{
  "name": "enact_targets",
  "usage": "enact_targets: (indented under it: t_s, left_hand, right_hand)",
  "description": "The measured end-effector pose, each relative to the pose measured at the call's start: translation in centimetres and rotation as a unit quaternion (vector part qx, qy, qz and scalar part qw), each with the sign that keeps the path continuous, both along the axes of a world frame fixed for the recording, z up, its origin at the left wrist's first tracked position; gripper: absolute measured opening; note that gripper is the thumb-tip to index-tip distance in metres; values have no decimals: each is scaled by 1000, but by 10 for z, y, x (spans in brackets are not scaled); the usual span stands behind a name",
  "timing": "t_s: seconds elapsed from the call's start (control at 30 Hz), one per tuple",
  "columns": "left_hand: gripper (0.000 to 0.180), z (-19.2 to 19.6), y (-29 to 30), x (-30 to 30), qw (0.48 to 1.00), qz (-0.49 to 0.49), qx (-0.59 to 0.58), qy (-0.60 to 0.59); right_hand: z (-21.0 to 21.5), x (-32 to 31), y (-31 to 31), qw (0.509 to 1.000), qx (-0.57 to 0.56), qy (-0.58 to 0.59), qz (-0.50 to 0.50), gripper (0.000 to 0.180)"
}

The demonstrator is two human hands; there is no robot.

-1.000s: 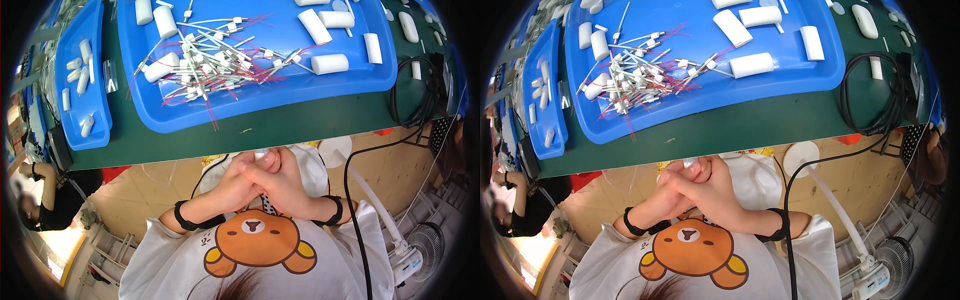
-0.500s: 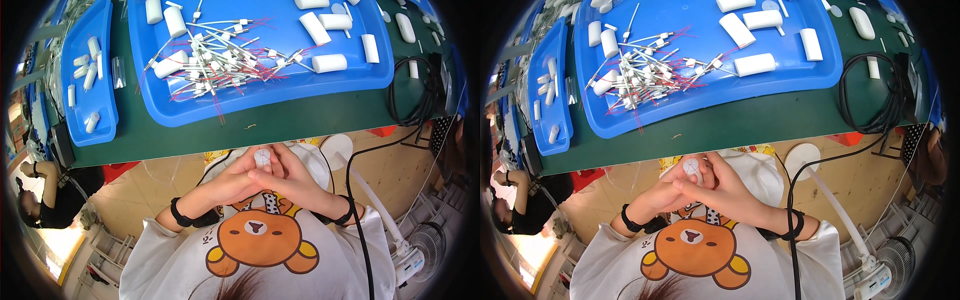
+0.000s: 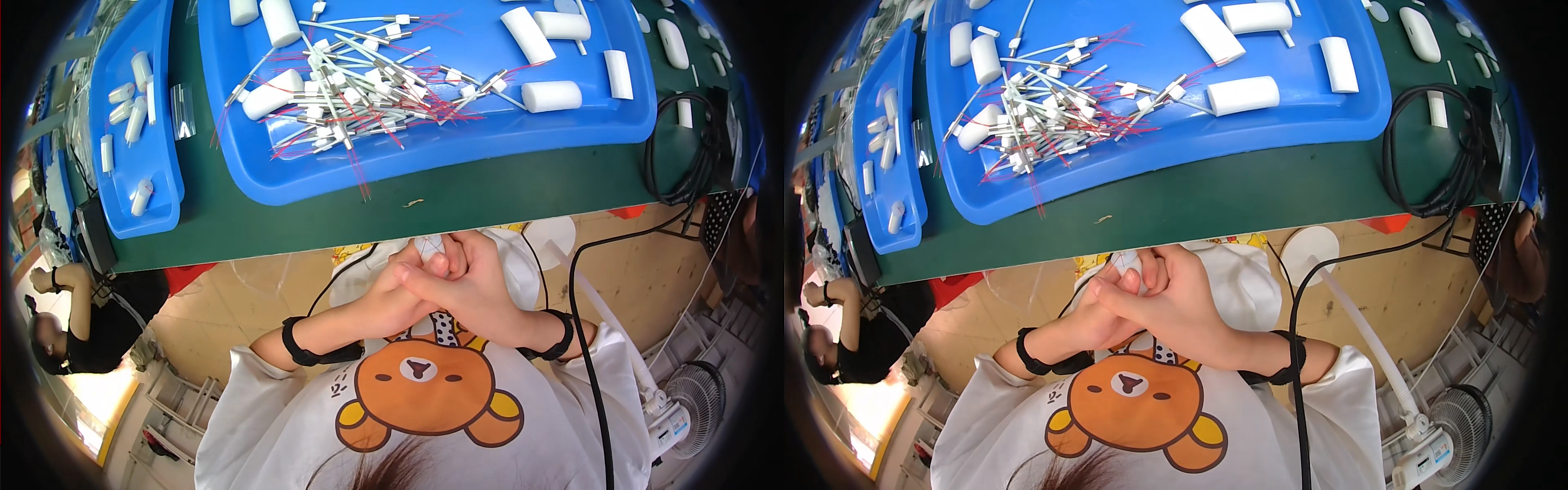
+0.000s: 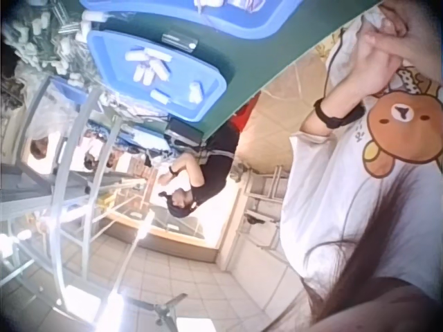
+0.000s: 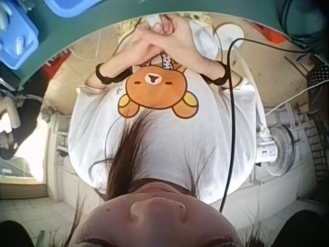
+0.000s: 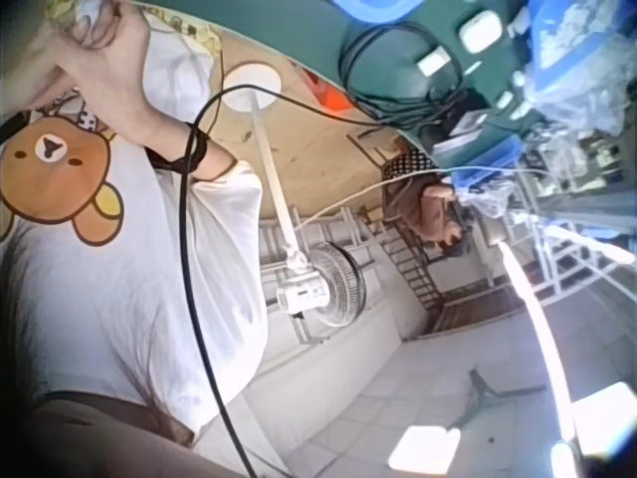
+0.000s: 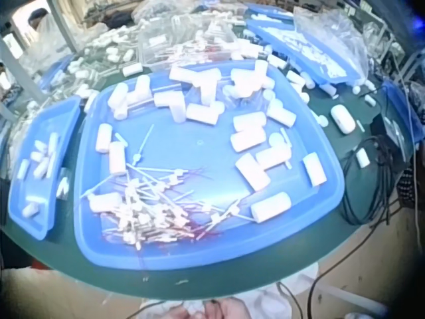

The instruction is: Assembling small electronic components by inserting wire leads into cylindrical white housings.

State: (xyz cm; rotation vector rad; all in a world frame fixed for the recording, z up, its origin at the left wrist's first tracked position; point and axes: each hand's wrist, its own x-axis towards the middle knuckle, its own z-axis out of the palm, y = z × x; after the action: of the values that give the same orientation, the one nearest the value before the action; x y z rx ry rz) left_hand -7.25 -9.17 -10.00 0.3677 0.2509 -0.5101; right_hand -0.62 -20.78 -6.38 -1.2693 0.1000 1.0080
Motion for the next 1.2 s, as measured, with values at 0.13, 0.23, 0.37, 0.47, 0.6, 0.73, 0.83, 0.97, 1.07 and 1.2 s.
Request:
enact_targets:
  t_s: [0.13, 0.23, 0.37, 0.47, 0.6, 0.73, 0.83, 0.97, 1.07, 1.2]
  left_hand:
    - [21, 6, -8, 2, 999, 29, 44, 14]
    - [23, 11, -13, 4, 996, 48, 77, 9]
    - [26, 9, -21, 4, 993, 90, 67, 20]
    - [24, -2, -17, -2, 996, 45, 70, 15]
    - [17, 13, -19, 5, 994, 89, 38, 48]
    - [11, 18, -8, 3, 997, 63, 15, 32]
    - [10, 12, -5, -1, 997, 63, -36, 5]
    - [11, 8, -5, -5, 997, 72, -15, -39]
    - [13, 15, -7, -5, 995, 85, 54, -25]
    - [18, 13, 1, -7, 999, 35, 32, 25]
  right_hand:
    - [-4, 1, -2, 999, -30, 4, 10, 40]
    - [-7, 3, 0, 999, -12, -8, -30, 28]
    - [2, 16, 2, 1000, -6, -8, -21, 22]
    - [2, 14, 3, 999, 6, -1, -33, 22]
    - [8, 15, -2, 999, -5, 9, 45, 36]
    - [14, 10, -9, 995, 11, -28, 92, 44]
    - [7, 3, -14, 994, 50, -26, 90, 50]
    - [9, -4, -18, 993, 55, 20, 97, 53]
    - [3, -6, -17, 992, 72, -28, 99, 55]
    - [5, -8, -11, 994, 44, -55, 84, 57]
